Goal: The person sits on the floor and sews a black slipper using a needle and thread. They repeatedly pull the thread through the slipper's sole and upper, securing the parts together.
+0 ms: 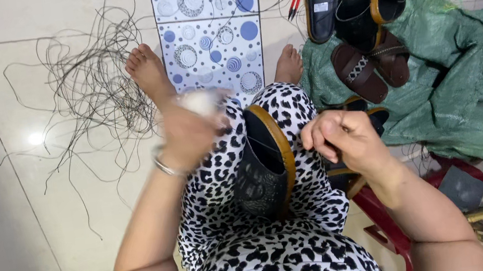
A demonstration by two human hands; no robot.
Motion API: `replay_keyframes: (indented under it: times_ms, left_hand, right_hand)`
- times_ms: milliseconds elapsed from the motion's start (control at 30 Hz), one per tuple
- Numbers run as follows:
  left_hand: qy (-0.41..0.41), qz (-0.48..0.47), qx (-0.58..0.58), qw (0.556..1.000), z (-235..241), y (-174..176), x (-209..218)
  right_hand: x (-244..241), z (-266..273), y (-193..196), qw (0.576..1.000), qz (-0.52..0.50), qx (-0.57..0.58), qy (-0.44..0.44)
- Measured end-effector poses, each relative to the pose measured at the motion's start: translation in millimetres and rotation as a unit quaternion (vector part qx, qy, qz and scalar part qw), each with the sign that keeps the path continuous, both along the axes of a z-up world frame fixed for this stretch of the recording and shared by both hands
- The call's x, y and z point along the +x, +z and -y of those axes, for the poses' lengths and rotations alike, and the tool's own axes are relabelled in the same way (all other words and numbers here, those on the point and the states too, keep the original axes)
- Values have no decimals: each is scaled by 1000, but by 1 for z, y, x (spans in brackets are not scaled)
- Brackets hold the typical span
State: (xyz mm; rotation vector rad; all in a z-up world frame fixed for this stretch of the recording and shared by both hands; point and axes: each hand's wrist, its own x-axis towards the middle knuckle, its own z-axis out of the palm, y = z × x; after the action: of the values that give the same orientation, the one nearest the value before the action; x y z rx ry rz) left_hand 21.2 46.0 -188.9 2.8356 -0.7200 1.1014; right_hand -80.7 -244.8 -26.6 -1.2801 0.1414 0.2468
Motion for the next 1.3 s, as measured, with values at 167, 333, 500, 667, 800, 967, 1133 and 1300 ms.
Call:
replay_keyframes:
  times_ms: [167,333,500,667,800,967,1133,1300]
  left_hand:
    - [-479,-500,-400,600,59,172,-31]
    - [-33,-543,-474,693,-125,71,7]
    - [306,-534,191,765,-185,-19,6]
    - [-213,-405,-351,817,-26,71,10]
    - [-373,-542,-291,695,43,149,22]
    - [-508,-481,-177,692,65,108,25]
    - [-490,-477,-231,693,60,117,21]
    - [-345,-614,-213,677,54,142,0]
  right_hand:
    - [24,-10,63,964,161,-188,96]
    - [15,29,67,887,164,-390,186]
    - [27,10,86,822,165,-459,293]
    - [30,9,83,753,183,-535,337]
    - [36,3,97,704,151,-579,381]
    - [19,6,89,501,144,-710,473]
    - [42,-27,94,574,66,-659,482]
    - [39,-21,74,682,143,-610,378]
